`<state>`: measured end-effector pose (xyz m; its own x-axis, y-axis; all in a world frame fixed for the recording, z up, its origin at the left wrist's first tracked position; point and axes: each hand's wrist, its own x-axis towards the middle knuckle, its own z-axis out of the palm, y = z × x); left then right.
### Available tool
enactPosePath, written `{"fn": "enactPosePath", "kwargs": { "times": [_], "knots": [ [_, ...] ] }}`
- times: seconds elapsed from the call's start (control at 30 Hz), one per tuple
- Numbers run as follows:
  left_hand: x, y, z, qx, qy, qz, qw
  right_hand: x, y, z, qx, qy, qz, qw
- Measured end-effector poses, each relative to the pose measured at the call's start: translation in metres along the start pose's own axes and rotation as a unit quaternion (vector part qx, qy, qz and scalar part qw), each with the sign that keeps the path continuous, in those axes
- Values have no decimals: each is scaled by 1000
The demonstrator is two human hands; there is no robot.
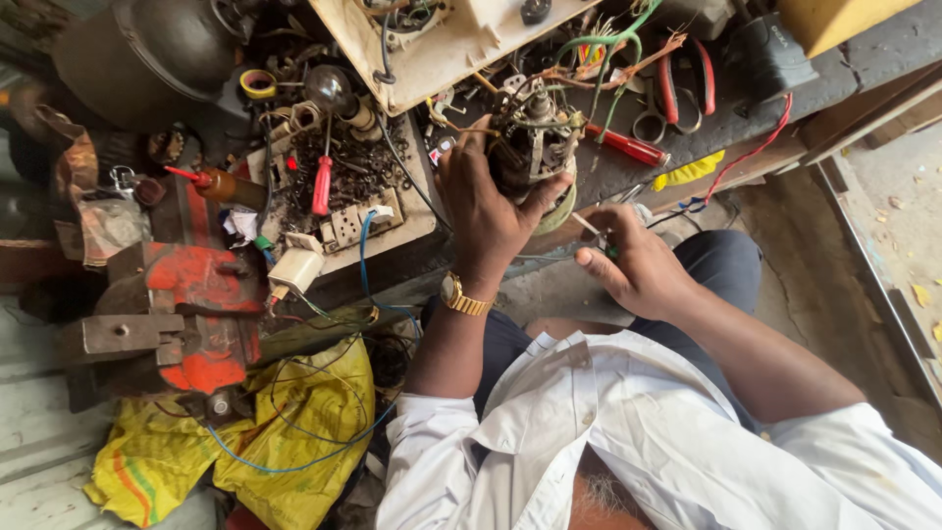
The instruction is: The person uses a screwdriver to loosen and remove screws from a cylindrical electrical component, then twists and separates wires. The person continues to manipulate the component and wires with both hands, occasionally using the screwdriver to adjust connections.
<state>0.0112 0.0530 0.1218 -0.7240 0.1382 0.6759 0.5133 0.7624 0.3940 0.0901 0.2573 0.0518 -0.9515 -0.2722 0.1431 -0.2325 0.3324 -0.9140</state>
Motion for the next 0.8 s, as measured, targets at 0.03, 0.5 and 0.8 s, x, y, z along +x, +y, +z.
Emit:
{"fn": "enactPosePath", "kwargs": {
  "times": [0.03,0.5,0.8],
  "knots": [
    [0,0,0,1,12,15,1000,2,-7,-5,-51,-23,1,998],
    [4,5,5,96,-11,-7,995,-9,15,-3,156,100,5,983],
    [7,-1,10,84,14,7,996,-25,-45,-36,316,10,30,948]
  ]
}}
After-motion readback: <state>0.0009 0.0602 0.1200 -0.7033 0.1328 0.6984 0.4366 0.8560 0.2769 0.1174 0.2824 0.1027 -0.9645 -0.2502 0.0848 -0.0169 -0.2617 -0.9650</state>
